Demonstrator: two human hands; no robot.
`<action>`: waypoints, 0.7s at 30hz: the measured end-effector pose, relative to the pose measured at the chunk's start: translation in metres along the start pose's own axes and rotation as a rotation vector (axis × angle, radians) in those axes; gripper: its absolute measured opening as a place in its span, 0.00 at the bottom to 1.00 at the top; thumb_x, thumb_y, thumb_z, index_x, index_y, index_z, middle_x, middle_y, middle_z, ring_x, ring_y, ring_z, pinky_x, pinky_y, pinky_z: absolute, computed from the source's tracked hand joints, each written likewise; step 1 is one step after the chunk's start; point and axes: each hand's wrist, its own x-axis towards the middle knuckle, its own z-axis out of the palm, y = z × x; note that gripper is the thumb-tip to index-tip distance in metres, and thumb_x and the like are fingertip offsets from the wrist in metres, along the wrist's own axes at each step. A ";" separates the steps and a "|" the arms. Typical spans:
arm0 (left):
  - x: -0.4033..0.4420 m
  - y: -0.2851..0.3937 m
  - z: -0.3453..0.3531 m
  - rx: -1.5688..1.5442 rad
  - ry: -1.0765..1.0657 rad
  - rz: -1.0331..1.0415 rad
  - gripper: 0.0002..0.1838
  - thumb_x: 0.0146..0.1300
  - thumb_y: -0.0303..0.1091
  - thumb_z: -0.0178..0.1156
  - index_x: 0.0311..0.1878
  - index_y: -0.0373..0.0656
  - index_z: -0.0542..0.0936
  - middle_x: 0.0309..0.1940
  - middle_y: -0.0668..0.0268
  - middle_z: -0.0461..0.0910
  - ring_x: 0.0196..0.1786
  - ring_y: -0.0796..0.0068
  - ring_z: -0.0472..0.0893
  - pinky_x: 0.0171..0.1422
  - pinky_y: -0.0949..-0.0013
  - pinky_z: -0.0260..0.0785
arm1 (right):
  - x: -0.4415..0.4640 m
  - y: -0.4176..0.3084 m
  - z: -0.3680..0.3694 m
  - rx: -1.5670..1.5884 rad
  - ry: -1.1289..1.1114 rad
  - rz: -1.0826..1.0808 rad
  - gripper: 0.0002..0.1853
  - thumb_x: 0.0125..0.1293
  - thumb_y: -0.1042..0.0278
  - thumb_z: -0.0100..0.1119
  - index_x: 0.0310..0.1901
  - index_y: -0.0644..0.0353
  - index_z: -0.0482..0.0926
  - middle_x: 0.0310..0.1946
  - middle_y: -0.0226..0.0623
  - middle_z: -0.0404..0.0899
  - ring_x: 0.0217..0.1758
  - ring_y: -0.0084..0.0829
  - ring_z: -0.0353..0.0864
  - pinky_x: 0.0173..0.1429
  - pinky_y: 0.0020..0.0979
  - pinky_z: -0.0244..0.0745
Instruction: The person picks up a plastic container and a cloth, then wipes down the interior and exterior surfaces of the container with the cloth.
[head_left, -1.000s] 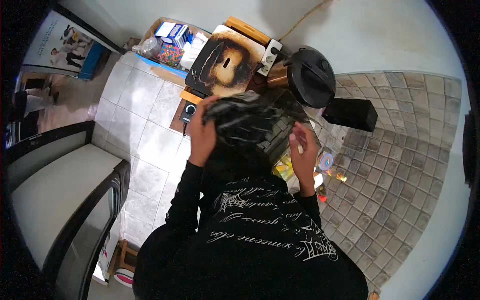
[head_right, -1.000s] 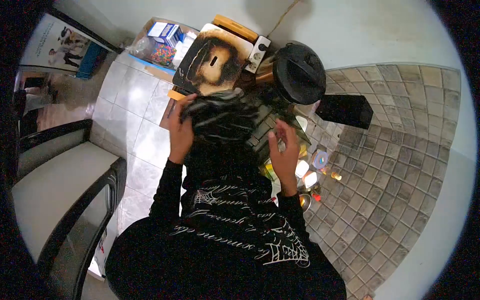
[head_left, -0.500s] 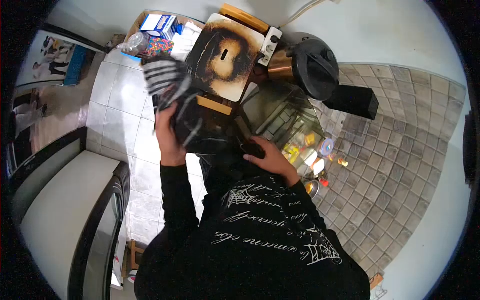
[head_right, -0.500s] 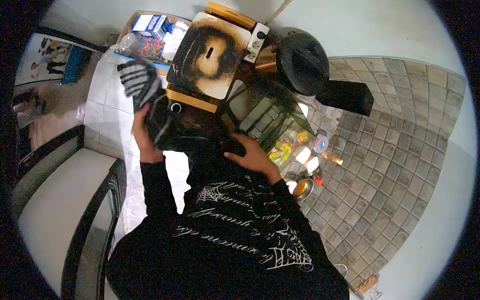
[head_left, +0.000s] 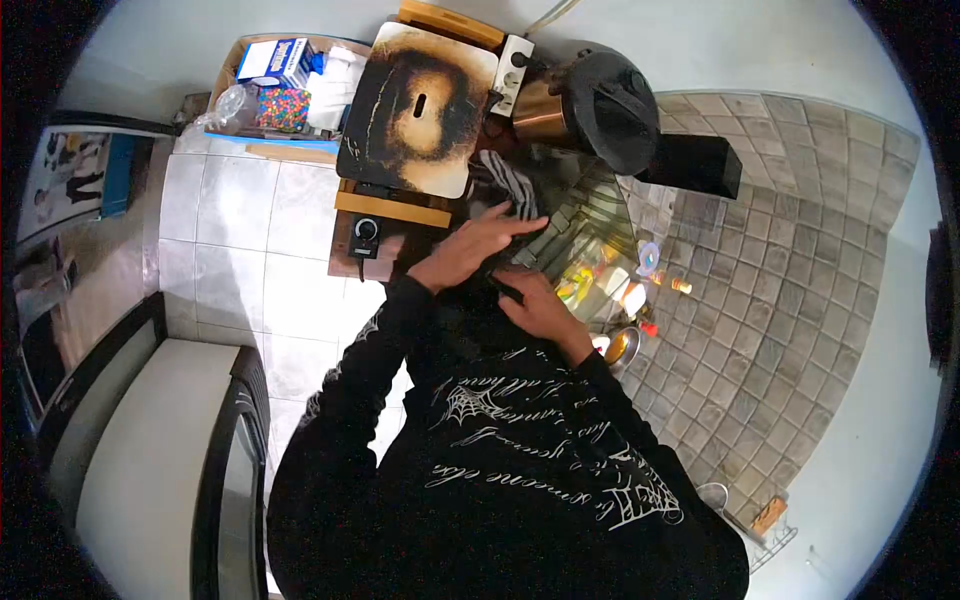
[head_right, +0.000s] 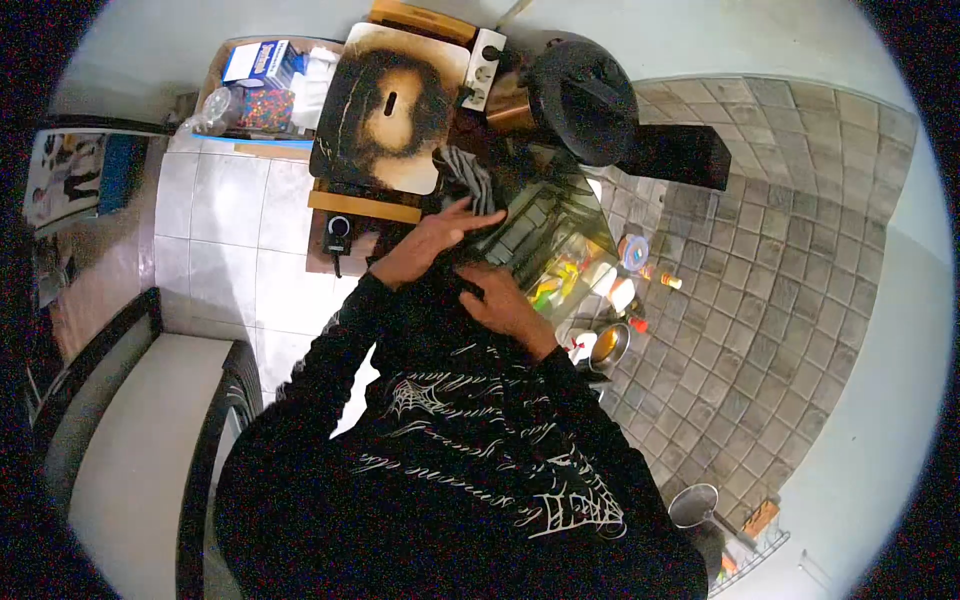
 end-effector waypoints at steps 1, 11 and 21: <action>0.007 -0.001 0.002 0.023 0.003 -0.005 0.31 0.86 0.50 0.41 0.82 0.44 0.70 0.82 0.58 0.69 0.85 0.56 0.64 0.93 0.49 0.33 | 0.002 -0.001 0.000 -0.006 0.008 -0.029 0.24 0.64 0.73 0.65 0.62 0.70 0.82 0.61 0.61 0.83 0.67 0.60 0.81 0.72 0.47 0.76; 0.098 -0.100 -0.014 0.367 -0.014 -0.151 0.40 0.87 0.62 0.31 0.90 0.43 0.47 0.90 0.58 0.50 0.90 0.49 0.48 0.93 0.48 0.31 | 0.004 0.004 0.009 -0.009 0.034 -0.018 0.24 0.66 0.71 0.66 0.63 0.69 0.82 0.62 0.60 0.84 0.65 0.59 0.83 0.72 0.50 0.76; 0.022 -0.038 0.020 0.479 0.055 -0.162 0.34 0.88 0.50 0.36 0.89 0.43 0.53 0.85 0.48 0.59 0.86 0.44 0.58 0.91 0.46 0.41 | 0.010 0.000 -0.004 0.070 0.037 -0.084 0.20 0.66 0.73 0.68 0.59 0.68 0.83 0.57 0.58 0.85 0.62 0.61 0.82 0.69 0.49 0.77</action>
